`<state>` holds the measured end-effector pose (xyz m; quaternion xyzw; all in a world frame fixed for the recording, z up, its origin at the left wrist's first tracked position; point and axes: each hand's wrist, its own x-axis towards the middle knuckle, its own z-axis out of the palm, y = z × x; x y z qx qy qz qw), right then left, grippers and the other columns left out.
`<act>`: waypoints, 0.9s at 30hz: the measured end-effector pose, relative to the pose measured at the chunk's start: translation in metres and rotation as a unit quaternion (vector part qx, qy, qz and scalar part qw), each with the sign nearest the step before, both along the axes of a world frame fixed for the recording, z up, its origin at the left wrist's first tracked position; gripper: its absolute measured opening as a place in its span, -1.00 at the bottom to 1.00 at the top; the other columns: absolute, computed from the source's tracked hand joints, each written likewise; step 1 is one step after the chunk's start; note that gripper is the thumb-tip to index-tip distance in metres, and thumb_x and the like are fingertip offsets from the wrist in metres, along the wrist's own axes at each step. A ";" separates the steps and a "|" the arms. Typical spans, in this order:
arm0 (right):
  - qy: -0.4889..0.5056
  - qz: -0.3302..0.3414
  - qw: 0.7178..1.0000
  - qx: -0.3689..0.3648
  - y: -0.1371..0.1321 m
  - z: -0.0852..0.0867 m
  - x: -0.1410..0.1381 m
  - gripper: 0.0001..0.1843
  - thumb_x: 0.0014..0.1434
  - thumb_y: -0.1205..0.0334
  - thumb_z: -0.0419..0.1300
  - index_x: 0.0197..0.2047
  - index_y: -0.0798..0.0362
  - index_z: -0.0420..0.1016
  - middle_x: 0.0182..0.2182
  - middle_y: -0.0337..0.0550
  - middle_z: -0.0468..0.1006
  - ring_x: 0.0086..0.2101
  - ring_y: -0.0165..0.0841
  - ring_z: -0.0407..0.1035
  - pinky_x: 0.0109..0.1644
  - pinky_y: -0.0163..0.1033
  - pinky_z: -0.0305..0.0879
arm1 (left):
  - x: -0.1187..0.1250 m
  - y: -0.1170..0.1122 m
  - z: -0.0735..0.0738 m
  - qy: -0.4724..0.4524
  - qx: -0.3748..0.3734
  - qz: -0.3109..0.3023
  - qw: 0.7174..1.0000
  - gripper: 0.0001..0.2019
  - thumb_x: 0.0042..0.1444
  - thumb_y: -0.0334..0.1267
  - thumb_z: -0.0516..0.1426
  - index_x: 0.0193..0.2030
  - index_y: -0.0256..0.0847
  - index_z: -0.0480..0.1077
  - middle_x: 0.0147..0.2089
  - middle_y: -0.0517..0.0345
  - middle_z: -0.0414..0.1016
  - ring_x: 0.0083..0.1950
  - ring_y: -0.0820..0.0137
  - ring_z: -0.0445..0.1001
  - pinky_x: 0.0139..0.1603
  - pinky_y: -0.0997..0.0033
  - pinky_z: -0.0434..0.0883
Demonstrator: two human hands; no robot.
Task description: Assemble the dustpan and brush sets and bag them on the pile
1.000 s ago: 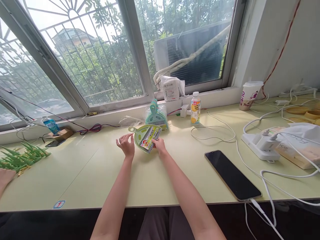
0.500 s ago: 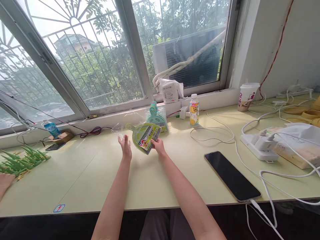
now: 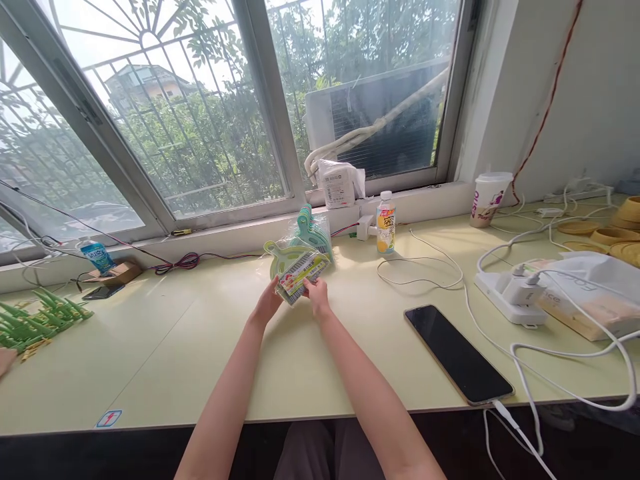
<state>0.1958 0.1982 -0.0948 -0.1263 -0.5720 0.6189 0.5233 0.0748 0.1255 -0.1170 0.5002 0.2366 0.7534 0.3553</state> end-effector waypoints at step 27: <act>0.032 -0.017 0.999 0.021 0.007 0.000 0.001 -0.84 0.07 0.33 0.23 -0.25 0.16 0.38 -0.27 -0.06 0.58 -0.33 -0.34 0.49 -0.16 -0.15 0.49 | 0.015 0.005 -0.003 -0.034 -0.025 -0.052 0.998 -0.59 0.16 -0.12 0.14 0.11 -0.24 0.37 0.15 0.00 0.40 0.08 0.34 0.42 0.00 0.45 0.40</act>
